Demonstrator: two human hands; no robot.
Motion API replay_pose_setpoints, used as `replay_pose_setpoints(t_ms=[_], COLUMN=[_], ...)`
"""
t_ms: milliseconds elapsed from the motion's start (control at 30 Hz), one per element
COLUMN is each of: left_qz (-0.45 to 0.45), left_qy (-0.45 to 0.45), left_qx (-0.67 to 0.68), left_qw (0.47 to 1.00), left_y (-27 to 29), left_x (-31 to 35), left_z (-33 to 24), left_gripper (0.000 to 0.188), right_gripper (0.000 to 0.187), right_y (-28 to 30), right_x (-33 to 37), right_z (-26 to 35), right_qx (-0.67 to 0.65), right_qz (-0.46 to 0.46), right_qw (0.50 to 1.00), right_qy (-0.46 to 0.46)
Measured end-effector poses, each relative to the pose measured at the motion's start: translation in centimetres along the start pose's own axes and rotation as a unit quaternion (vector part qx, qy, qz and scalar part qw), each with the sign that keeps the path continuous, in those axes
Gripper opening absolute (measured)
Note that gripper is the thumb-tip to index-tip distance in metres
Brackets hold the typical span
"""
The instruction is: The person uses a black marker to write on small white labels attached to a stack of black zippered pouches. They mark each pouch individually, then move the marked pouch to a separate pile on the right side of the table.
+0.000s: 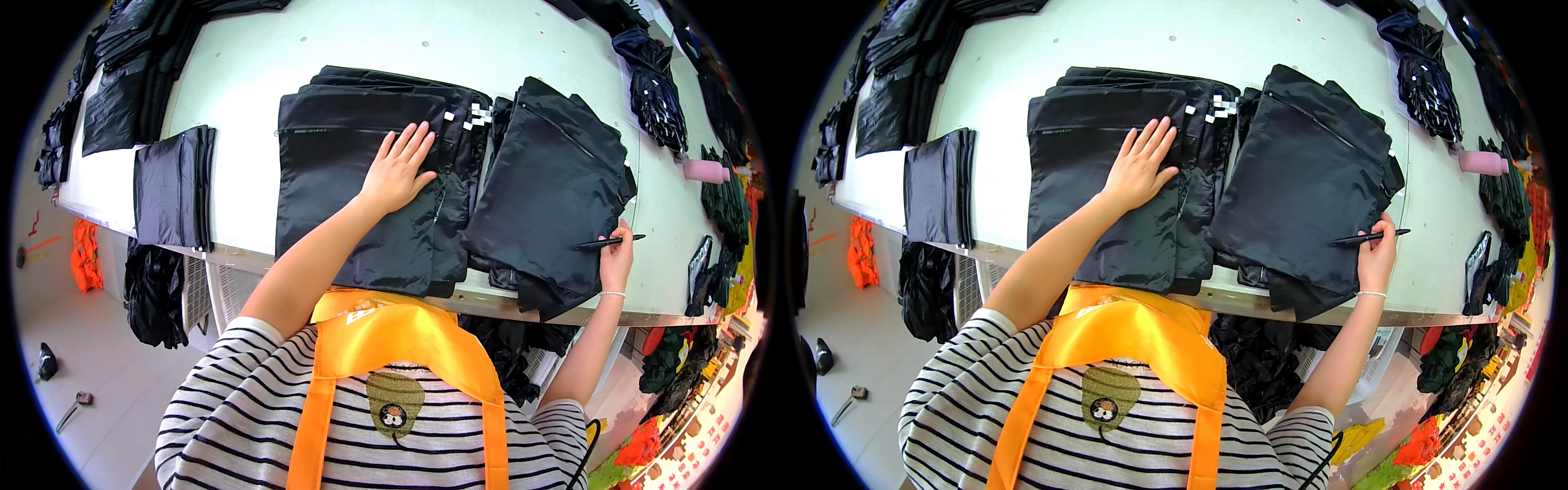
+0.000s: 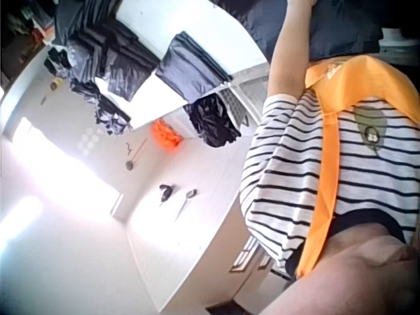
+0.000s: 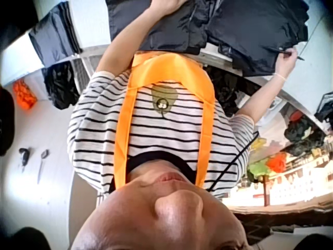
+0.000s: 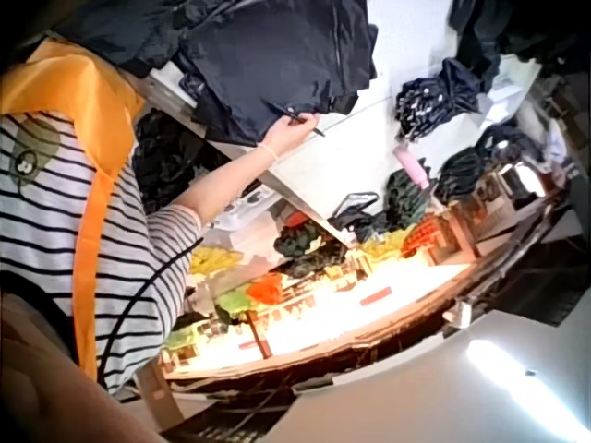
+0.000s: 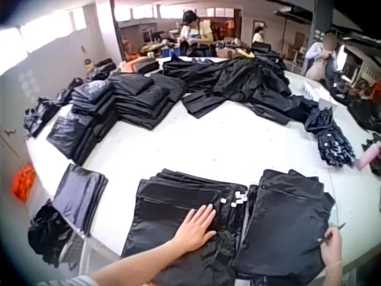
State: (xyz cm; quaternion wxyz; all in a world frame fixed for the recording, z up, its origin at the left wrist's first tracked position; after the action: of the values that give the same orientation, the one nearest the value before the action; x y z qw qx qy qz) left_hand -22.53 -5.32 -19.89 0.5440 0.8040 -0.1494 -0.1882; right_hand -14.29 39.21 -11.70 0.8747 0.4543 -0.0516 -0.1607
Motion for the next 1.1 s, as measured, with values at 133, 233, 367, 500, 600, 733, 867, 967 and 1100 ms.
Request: replay_pose_setpoints(t_ms=[133, 233, 367, 500, 600, 733, 867, 967, 1100], left_qz=[0.040, 0.034, -0.018, -0.030, -0.034, -0.028, -0.045, -0.062, -0.063], left_qy=[0.038, 0.055, 0.036, 0.025, 0.023, 0.028, 0.026, 0.024, 0.025], left_qx=[-0.005, 0.005, 0.046, 0.036, 0.013, -0.004, -0.012, -0.024, -0.021], left_qw=[0.998, 0.998, 0.998, 0.999, 0.999, 0.999, 0.999, 0.998, 0.997], left_y=[0.3, 1.7, 3.3, 2.7, 2.4, 2.6, 2.4, 2.3, 2.4], left_x=[3.8, 6.4, 5.2, 3.8, 3.7, 3.5, 3.4, 3.3, 3.2], left_z=[0.3, 0.2, 0.1, 1.0, 0.9, 0.8, 1.0, 1.0, 1.1], left_gripper=[0.070, 0.061, 0.044, 0.039, 0.038, 0.039, 0.037, 0.033, 0.033], right_gripper=[0.017, 0.030, 0.036, 0.024, 0.016, 0.008, 0.012, 0.013, 0.014], right_y=[-0.3, -5.8, -14.3, -22.5, -26.1, -28.1, -27.0, -26.4, -26.0], right_x=[-0.4, 0.8, 2.9, 4.2, 4.3, 4.2, 4.5, 4.6, 4.6], right_z=[2.9, 10.8, 17.2, 20.5, 21.2, 21.2, 22.2, 23.0, 23.8], right_qx=[0.071, -0.181, -0.257, -0.406, -0.445, -0.421, -0.303, -0.301, -0.292], right_qz=[-0.116, -0.049, 0.061, 0.116, 0.093, 0.069, -0.012, -0.026, -0.029], right_qw=[0.989, 0.982, 0.963, 0.906, 0.891, 0.905, 0.948, 0.945, 0.945], right_qy=[0.066, 0.028, 0.061, -0.009, 0.008, 0.015, 0.100, 0.125, 0.142])
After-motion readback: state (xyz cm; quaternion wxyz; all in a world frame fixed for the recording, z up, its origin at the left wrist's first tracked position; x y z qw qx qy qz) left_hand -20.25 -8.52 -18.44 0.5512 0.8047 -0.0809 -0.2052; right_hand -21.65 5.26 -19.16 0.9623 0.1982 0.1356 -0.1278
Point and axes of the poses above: each hand's wrist, its own x-axis away from the middle knuckle, its own y-axis out of the back of the hand, z = x × y, the point moved 8 cm from there along -x, towards the middle knuckle
